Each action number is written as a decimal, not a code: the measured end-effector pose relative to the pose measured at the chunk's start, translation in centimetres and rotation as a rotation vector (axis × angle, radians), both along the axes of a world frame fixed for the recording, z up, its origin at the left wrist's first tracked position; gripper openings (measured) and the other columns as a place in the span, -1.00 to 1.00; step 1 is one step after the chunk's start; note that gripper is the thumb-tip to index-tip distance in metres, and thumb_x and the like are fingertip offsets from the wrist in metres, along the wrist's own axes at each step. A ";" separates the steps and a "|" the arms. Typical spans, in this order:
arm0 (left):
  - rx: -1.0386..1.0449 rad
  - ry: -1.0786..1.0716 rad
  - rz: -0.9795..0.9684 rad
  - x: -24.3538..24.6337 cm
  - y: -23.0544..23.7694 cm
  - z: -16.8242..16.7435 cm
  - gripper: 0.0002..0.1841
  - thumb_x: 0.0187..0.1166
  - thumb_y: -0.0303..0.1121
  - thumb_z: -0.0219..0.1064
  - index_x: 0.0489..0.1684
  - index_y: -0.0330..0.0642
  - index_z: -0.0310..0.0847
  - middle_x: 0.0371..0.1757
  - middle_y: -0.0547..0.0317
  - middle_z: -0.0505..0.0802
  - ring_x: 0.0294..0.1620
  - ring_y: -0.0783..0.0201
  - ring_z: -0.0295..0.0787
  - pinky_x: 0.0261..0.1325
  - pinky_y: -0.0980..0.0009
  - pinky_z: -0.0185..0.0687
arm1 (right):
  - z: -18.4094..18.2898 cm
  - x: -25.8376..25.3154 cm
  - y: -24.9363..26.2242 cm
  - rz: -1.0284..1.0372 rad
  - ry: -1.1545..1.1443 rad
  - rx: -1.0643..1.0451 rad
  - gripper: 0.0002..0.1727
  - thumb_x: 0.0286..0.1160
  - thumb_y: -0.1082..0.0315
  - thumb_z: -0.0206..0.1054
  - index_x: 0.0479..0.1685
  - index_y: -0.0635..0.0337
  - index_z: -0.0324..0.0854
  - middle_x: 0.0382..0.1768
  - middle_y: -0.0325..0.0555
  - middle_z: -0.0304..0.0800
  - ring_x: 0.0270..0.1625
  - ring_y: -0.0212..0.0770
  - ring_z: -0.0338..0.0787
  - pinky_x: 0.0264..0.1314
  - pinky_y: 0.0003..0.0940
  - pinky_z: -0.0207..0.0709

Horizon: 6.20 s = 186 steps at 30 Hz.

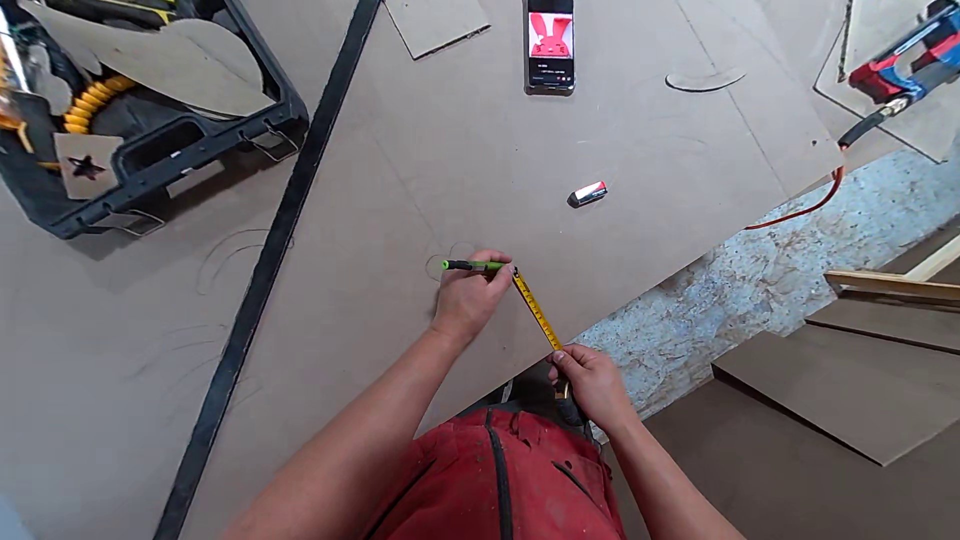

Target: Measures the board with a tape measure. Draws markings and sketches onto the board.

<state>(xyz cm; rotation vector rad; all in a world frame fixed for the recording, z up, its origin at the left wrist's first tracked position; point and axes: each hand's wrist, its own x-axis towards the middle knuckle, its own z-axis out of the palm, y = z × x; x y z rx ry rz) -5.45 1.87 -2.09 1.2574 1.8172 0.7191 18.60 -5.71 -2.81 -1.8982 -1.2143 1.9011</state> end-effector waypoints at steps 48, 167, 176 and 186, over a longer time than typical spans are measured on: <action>-0.187 0.148 0.179 -8.9 -7.7 1.4 -0.91 0.52 -0.18 0.53 -0.15 0.15 0.80 -0.37 0.34 0.85 -0.39 0.35 0.77 -0.25 0.13 0.71 | -0.1 -8.6 -7.2 0.137 0.068 -0.073 -0.64 0.80 0.11 0.15 -0.21 -0.01 0.85 -0.41 -0.37 0.91 -0.34 -0.39 0.85 -0.15 -0.31 0.73; 0.291 -0.348 0.843 -4.7 -10.8 -1.3 -0.69 0.79 -0.31 0.19 0.32 -0.24 0.68 -0.15 0.02 0.90 -0.21 0.20 0.86 -0.06 0.29 0.82 | 3.2 -14.3 21.7 1.707 -0.527 0.471 -0.42 0.66 -0.23 0.15 -0.46 0.05 0.74 -0.39 0.00 0.77 -0.21 0.09 0.80 -0.24 0.21 0.59; 0.204 -0.176 0.820 0.5 -12.0 -0.3 -0.78 0.63 -0.36 0.36 0.14 -0.17 0.73 -0.22 0.15 0.89 -0.32 0.31 0.81 -0.24 0.35 0.78 | 3.4 -14.2 21.6 1.686 -0.528 0.453 -0.43 0.65 -0.23 0.15 -0.39 0.05 0.77 -0.33 0.02 0.79 -0.15 0.09 0.82 -0.20 0.23 0.61; 0.164 -0.053 0.948 1.9 -9.7 -1.4 -0.88 0.48 -0.40 0.51 -0.14 -0.15 0.74 -0.35 0.21 0.90 -0.44 0.35 0.86 -0.32 0.35 0.86 | 3.7 -14.4 21.5 1.714 -0.545 0.463 -0.42 0.69 -0.22 0.12 -0.42 0.06 0.74 -0.36 0.01 0.77 -0.17 0.09 0.81 -0.22 0.22 0.59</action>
